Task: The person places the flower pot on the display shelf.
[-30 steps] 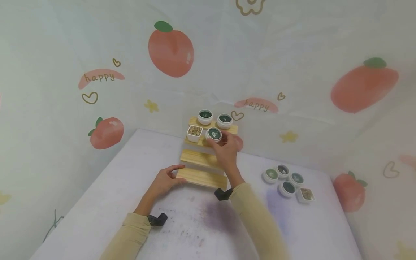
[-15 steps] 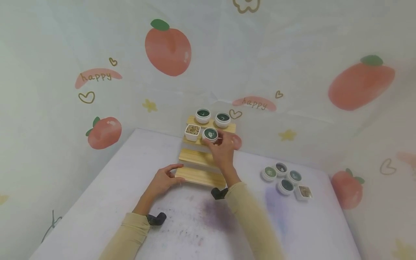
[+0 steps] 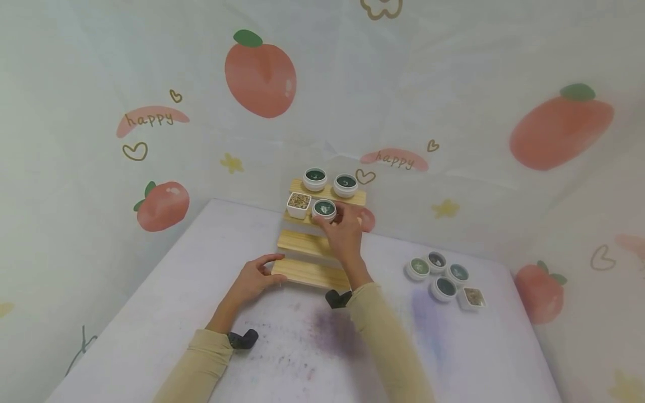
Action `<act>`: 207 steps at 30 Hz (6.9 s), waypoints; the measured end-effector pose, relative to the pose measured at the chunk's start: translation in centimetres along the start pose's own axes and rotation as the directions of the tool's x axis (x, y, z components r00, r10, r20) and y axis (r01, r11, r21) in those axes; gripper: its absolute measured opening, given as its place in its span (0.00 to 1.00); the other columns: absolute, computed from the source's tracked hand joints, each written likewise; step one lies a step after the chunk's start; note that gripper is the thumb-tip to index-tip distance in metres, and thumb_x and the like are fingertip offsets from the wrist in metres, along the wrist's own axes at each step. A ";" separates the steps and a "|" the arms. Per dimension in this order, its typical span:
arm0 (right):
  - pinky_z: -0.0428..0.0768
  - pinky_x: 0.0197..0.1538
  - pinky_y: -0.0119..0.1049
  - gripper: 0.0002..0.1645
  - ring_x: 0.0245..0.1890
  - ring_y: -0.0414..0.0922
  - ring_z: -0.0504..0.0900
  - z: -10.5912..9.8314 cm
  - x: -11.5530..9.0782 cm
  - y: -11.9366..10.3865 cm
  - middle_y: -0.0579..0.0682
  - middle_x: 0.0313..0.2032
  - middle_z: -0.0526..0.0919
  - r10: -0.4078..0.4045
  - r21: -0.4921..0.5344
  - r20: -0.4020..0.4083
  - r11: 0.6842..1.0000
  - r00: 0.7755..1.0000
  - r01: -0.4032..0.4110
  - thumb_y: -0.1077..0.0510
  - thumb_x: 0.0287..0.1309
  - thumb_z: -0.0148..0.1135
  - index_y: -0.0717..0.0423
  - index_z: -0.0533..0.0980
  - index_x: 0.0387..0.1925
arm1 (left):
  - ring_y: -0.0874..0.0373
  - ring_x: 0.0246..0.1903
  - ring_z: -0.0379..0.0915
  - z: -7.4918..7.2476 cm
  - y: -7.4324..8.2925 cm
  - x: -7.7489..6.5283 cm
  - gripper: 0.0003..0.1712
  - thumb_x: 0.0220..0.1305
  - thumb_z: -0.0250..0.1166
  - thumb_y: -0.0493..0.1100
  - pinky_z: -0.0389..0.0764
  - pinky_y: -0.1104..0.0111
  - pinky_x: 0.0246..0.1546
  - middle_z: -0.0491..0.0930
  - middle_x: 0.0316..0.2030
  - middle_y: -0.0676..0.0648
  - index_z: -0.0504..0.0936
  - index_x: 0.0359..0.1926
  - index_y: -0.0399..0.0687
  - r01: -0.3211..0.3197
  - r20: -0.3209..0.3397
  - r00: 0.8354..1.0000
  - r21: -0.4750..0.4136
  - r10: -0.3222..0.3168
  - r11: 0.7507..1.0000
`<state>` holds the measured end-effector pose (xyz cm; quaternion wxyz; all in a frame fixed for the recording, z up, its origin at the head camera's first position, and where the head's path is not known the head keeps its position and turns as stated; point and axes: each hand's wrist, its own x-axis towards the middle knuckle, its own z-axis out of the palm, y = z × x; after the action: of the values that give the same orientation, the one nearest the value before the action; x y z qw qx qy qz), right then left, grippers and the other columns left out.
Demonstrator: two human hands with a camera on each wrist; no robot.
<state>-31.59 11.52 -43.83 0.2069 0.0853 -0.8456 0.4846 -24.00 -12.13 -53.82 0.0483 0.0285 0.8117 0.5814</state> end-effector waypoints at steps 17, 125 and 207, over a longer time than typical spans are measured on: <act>0.77 0.54 0.42 0.40 0.49 0.48 0.80 -1.3 -0.2 -0.3 0.54 0.49 0.79 0.043 0.085 0.080 0.995 0.996 -0.050 0.44 0.48 0.73 0.55 0.69 0.58 | 0.61 0.12 0.54 0.1 -0.2 0.2 0.35 0.38 0.77 0.64 0.60 0.71 0.15 0.66 0.12 0.52 0.77 0.53 0.79 -0.003 0.003 1.000 -0.012 0.003 1.000; 0.60 0.61 0.59 0.43 0.59 0.68 0.58 -13.5 -6.5 13.8 0.74 0.57 0.61 0.425 -0.451 -0.048 0.798 0.904 -0.399 0.55 0.46 0.72 0.71 0.63 0.60 | 0.60 0.12 0.55 -0.1 -0.3 0.4 0.39 0.37 0.75 0.66 0.62 0.70 0.15 0.67 0.13 0.51 0.76 0.55 0.77 -0.007 0.025 1.000 0.013 0.007 1.000; 0.71 0.41 0.36 0.36 0.41 0.46 0.78 -3.1 -2.3 2.3 0.52 0.48 0.81 -0.014 -0.089 -0.204 0.996 0.979 -0.004 0.43 0.55 0.68 0.52 0.69 0.62 | 0.61 0.12 0.54 -0.1 -0.3 0.4 0.38 0.37 0.77 0.65 0.60 0.71 0.14 0.64 0.11 0.53 0.77 0.55 0.75 0.008 0.022 1.000 0.002 -0.008 1.000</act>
<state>-29.46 15.25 -45.29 0.2973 0.0280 -0.8404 0.4523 -24.38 -12.25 -54.07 0.0594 0.0318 0.8118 0.5800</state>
